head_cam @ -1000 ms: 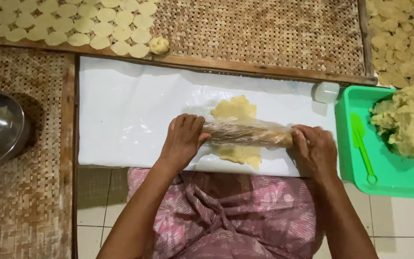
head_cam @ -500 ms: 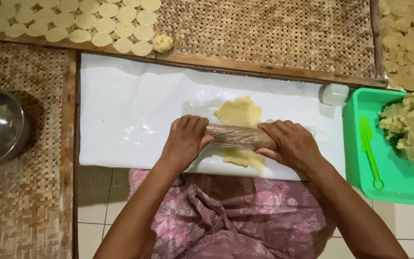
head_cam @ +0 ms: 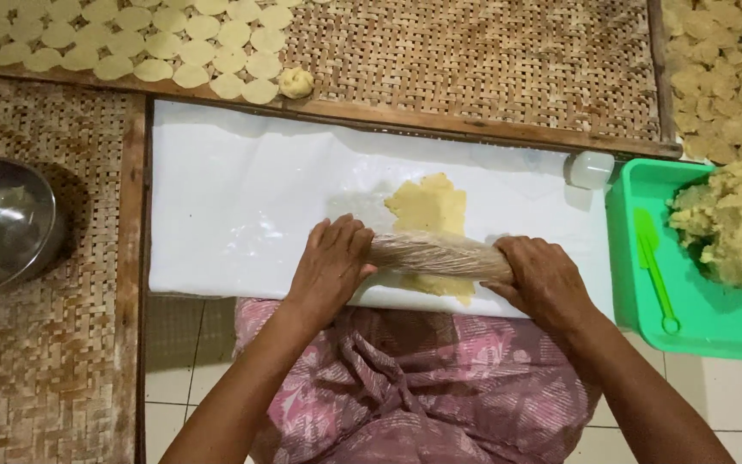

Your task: The person is rolling out dough, cutting it into small circular shapes using a mold, and then placing the cut pieces onto a large woven drying tray.

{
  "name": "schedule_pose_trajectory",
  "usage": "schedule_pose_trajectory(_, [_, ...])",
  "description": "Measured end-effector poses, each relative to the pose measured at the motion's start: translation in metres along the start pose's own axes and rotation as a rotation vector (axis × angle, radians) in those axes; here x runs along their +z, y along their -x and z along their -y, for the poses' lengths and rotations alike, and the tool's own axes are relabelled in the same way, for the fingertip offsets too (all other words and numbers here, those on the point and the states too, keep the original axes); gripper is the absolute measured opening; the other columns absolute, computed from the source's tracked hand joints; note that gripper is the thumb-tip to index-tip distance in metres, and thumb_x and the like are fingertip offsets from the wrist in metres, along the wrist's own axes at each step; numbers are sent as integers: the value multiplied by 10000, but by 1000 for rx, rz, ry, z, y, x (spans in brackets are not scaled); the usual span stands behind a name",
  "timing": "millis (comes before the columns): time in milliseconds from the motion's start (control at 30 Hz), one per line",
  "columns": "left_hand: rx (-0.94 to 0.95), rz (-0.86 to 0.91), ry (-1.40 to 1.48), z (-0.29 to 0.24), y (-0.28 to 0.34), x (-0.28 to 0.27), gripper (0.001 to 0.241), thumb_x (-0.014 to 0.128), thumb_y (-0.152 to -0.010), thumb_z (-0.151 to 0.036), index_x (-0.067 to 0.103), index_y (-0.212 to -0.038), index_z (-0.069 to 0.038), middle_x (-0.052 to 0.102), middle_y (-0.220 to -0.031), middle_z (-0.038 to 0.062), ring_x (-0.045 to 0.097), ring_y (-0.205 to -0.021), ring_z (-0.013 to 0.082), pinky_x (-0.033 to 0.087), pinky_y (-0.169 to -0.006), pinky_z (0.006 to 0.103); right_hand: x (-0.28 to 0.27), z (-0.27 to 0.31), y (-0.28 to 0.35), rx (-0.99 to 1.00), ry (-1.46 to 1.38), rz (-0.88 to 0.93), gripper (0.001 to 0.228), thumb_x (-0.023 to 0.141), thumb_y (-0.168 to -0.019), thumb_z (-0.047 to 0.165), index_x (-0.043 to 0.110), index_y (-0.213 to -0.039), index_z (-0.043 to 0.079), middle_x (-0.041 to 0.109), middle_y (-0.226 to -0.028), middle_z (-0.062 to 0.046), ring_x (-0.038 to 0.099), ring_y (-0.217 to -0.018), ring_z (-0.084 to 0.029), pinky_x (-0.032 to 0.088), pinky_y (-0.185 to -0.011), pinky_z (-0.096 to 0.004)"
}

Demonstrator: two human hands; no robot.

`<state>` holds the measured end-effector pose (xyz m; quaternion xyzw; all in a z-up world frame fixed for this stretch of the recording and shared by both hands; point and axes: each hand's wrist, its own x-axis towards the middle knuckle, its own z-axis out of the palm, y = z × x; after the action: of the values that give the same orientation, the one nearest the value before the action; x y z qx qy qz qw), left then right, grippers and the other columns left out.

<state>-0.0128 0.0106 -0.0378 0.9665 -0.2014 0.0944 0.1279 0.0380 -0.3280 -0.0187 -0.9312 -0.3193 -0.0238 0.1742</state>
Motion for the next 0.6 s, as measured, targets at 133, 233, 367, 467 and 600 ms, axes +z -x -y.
schedule_pose_trajectory(133, [-87, 190, -103, -20, -19, -18, 624, 719, -865, -346, 451, -1357, -72, 483, -1382, 155, 378, -1418, 345, 246, -1173, 593, 5, -2, 4, 17, 70, 29, 622, 853, -727, 353, 597, -1212, 61, 679, -1030, -126, 656, -936, -318, 512, -829, -456])
schedule_pose_trajectory(233, [161, -123, -143, -31, -30, -12, 798, 598, -777, -598, 442, -1423, -158, 482, -1492, 214, 378, -1423, 375, 196, -1102, 707, 3, 0, 3, 44, 97, 62, 627, 848, -752, 383, 597, -1224, 55, 673, -996, -131, 653, -916, -314, 519, -816, -453])
schedule_pose_trajectory(367, [231, 128, -177, -5, -29, 33, 821, 565, -851, -644, 425, -1507, -171, 595, -1263, 128, 568, -1134, 283, 448, -978, 531, 1, -4, 0, -69, 192, 15, 597, 833, -739, 384, 613, -1192, 65, 692, -1032, -130, 668, -946, -311, 525, -812, -450])
schedule_pose_trajectory(467, [187, 288, -123, 12, -49, 28, 708, 583, -942, -681, 506, -1329, -93, 627, -1070, 115, 617, -957, 270, 536, -841, 448, 3, -20, -9, -123, 165, -27, 604, 827, -750, 389, 615, -1211, 61, 700, -1061, -136, 673, -962, -316, 524, -810, -451])
schedule_pose_trajectory(600, [201, 194, -181, 27, -77, 8, 628, 593, -851, -677, 596, -1021, -73, 628, -928, 97, 632, -899, 265, 546, -748, 432, 6, -29, -41, -77, 63, 7, 615, 841, -749, 425, 621, -1200, 70, 693, -1041, -136, 665, -959, -349, 516, -807, -475])
